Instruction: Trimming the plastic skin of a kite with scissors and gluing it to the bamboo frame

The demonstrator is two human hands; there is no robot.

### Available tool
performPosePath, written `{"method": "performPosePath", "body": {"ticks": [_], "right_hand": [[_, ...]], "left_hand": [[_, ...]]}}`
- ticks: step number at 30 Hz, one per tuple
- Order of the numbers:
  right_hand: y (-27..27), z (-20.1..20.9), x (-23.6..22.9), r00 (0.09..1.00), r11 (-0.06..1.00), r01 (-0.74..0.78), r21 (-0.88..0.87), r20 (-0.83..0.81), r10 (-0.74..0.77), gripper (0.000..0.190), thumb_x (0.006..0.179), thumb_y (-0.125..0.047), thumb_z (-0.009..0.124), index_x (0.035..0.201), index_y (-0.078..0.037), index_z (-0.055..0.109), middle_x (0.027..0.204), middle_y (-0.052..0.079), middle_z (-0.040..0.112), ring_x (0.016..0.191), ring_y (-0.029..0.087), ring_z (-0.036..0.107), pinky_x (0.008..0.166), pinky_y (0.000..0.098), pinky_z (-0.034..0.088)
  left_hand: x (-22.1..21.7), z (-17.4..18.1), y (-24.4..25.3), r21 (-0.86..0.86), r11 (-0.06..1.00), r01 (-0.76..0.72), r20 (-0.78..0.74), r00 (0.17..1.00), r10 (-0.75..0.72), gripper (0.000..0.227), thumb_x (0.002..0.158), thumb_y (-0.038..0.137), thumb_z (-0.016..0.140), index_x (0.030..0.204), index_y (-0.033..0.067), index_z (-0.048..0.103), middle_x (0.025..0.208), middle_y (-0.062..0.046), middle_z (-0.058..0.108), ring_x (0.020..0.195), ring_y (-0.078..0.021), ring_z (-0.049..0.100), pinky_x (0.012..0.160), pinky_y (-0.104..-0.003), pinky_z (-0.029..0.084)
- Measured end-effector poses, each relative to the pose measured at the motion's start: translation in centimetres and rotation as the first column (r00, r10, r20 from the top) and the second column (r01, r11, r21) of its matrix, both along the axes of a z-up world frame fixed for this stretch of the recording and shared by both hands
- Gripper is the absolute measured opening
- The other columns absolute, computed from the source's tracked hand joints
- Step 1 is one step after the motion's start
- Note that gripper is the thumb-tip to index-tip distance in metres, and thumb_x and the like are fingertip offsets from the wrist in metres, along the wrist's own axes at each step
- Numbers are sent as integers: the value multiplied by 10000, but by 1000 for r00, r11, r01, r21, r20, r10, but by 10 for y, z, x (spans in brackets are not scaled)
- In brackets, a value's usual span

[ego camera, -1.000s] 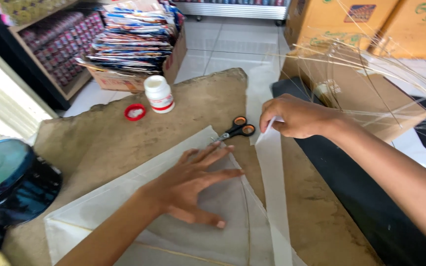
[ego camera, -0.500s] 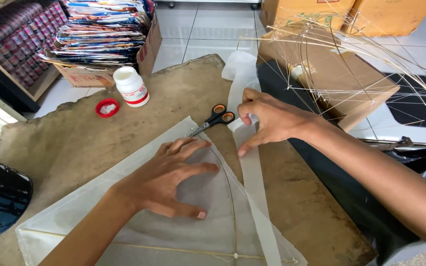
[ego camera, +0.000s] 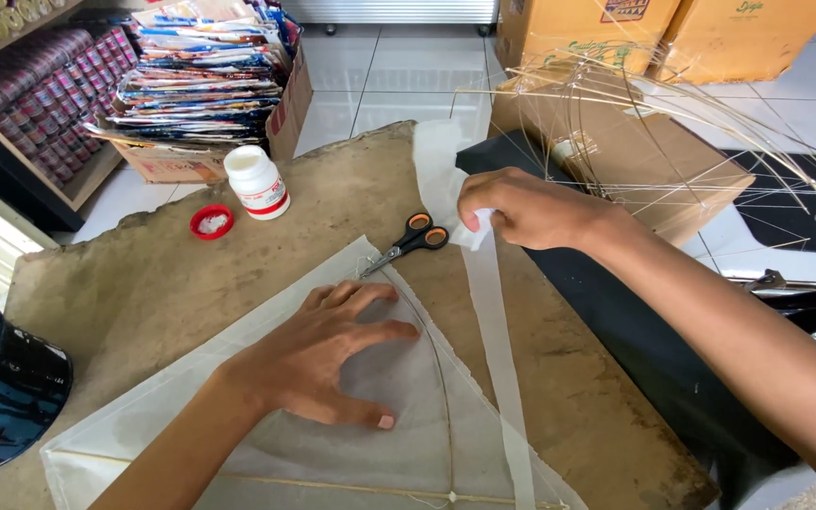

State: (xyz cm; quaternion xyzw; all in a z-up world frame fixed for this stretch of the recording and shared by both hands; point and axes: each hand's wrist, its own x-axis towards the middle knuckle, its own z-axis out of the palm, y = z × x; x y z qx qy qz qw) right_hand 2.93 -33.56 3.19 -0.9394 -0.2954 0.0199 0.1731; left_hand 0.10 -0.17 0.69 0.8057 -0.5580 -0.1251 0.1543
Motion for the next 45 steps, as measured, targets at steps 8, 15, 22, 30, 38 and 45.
{"method": "performPosePath", "body": {"ticks": [8, 15, 22, 30, 38, 45], "right_hand": [[37, 36, -33, 962, 960, 208, -189, -137, -235, 316, 878, -17, 530, 1149, -169, 590, 1070, 47, 474, 879, 232, 551, 709, 417, 461], [39, 45, -41, 883, 940, 232, -250, -350, -311, 791, 685, -181, 977, 1301, -326, 505, 1141, 17, 378, 970, 204, 509, 797, 369, 451], [2, 15, 0, 979, 974, 83, -210, -165, -119, 541, 718, 211, 500, 1030, -161, 739, 1002, 45, 448, 1015, 231, 539, 761, 372, 399], [18, -22, 47, 840, 858, 58, -510, 489, 234, 643, 724, 193, 654, 1204, -234, 639, 1216, 84, 507, 1091, 333, 505, 915, 458, 393], [50, 10, 22, 969, 877, 78, -474, 244, 45, 575, 725, -303, 704, 1290, -320, 602, 1664, 67, 207, 1558, 427, -42, 1145, 717, -153], [44, -17, 34, 968, 904, 32, -426, 239, 78, 290, 954, -198, 537, 1127, -270, 759, 1318, -124, 631, 1540, 328, 228, 1145, 724, -77]], "left_hand": [[-2, 1, 0, 31, 999, -28, -12, 1000, 28, 857, 638, 690, 746, 1395, 310, 612, 1520, -108, 372, 1399, -349, 298, 1108, -543, 216], [-1, 0, -1, 31, 999, -20, -9, 1000, 20, 853, 648, 716, 735, 1388, 311, 609, 1518, -103, 373, 1394, -357, 297, 1113, -545, 203], [-3, -2, 0, 3, 1000, -27, -12, 1000, 27, 830, 646, 657, 776, 1376, 295, 623, 1510, -101, 391, 1414, -348, 299, 1128, -528, 208], [-5, -4, 5, -15, 1000, -25, -5, 1000, 25, 838, 696, 699, 696, 1416, 279, 601, 1579, -161, 343, 1458, -386, 256, 1139, -558, 179], [-21, -22, 26, -61, 899, -433, 128, 890, 437, 781, 817, 751, 636, 1393, 228, 560, 1511, -175, 375, 1425, -356, 342, 1120, -557, 238], [-50, -42, 12, 151, 793, -590, 175, 805, 566, 996, 831, 878, 502, 1624, 345, 222, 1665, -222, 24, 1511, -435, 49, 1156, -647, 66]]}}
